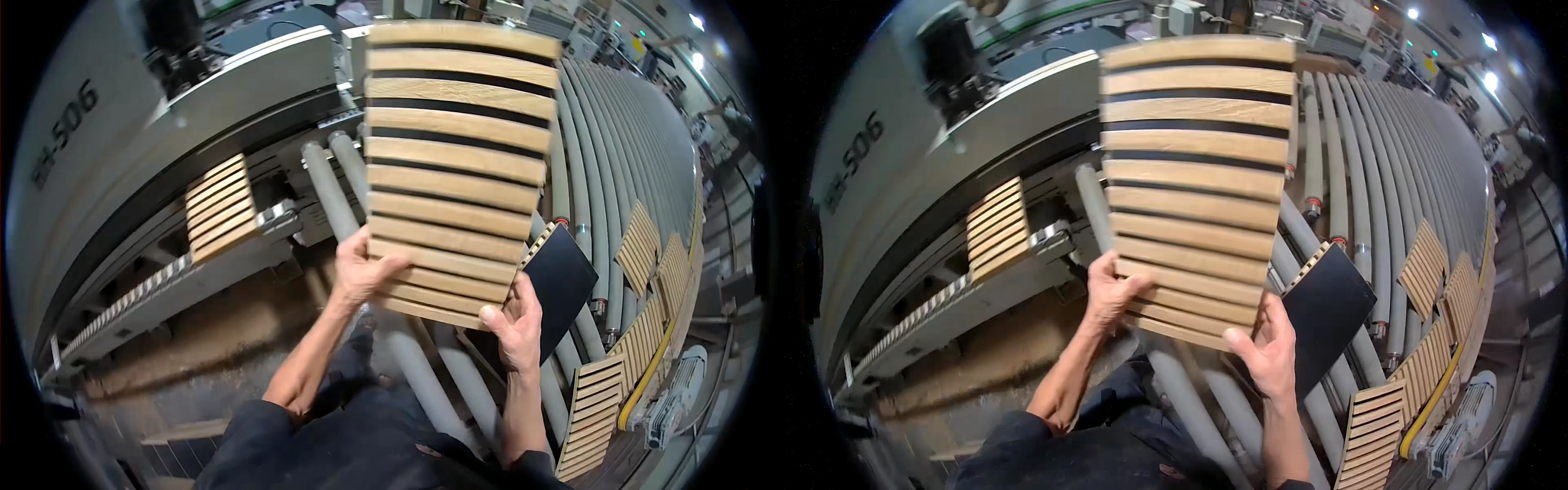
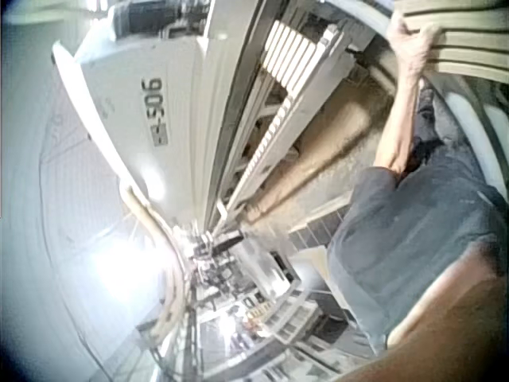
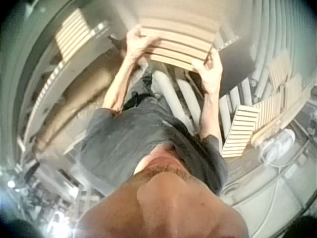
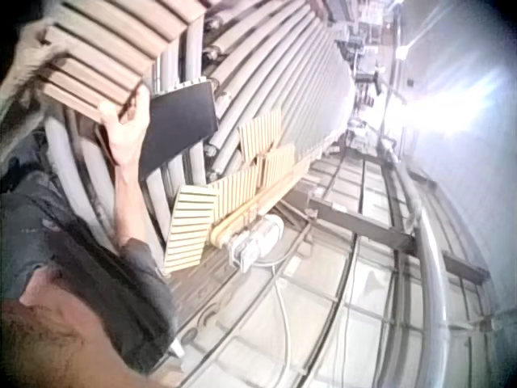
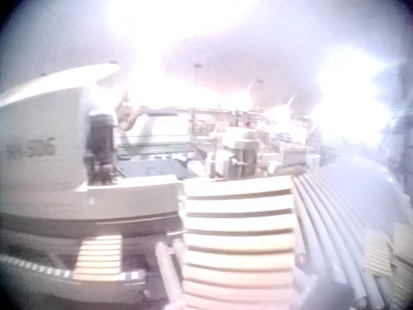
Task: The person handles black panels and slatted wooden pieces on a roller conveyor, flipping them over and placing them onto a stack on the floor.
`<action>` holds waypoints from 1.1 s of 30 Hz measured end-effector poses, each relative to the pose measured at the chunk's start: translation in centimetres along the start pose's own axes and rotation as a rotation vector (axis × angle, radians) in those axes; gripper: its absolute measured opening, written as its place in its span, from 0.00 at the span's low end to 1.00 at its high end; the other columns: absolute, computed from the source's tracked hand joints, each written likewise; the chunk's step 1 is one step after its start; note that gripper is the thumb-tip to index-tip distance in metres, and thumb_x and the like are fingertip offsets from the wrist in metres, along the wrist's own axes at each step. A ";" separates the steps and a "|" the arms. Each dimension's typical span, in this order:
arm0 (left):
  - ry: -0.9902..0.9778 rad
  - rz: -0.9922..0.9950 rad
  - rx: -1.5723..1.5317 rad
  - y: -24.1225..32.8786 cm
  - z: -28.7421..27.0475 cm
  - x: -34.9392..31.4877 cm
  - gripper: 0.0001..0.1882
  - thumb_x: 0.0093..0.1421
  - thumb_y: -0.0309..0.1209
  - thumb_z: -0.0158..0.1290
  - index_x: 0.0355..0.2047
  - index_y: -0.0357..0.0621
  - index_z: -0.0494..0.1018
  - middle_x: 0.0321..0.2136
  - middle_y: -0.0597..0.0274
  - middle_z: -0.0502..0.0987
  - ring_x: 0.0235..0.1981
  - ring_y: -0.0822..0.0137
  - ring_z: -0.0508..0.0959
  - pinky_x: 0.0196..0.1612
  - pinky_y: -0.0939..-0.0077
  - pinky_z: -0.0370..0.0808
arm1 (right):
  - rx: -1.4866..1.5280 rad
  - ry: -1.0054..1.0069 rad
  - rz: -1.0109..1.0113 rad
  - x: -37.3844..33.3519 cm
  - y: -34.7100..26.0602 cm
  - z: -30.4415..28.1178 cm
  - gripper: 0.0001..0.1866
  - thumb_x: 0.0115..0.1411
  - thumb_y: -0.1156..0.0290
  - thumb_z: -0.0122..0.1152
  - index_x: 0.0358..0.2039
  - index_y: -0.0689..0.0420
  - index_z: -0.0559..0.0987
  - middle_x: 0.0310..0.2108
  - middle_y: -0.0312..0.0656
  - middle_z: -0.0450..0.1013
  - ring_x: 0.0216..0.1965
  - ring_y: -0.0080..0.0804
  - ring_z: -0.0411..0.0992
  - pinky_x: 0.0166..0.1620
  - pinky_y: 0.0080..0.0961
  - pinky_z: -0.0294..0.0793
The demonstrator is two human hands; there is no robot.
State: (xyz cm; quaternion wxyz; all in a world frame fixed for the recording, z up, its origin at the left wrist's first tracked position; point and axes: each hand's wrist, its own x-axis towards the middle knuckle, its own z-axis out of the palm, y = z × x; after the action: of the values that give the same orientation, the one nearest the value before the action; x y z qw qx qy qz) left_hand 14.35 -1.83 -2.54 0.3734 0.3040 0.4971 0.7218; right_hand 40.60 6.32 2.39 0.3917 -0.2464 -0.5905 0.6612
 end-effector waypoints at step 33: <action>1.299 0.855 -0.413 -8.4 -14.5 -85.9 0.37 0.78 0.63 0.37 0.41 0.39 0.78 0.29 0.62 0.78 0.30 0.71 0.78 0.35 0.72 0.77 | -0.218 -1.346 1.043 -62.6 14.6 27.5 0.42 0.71 0.34 0.56 0.69 0.58 0.71 0.59 0.51 0.74 0.58 0.48 0.75 0.57 0.51 0.80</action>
State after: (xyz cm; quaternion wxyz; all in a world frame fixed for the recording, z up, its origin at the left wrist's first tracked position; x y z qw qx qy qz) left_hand 50.62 -79.35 -20.94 -0.2504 -0.0877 0.3122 0.9122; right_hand 51.39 -60.41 -15.39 -0.4219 -0.0781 -0.5688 0.7017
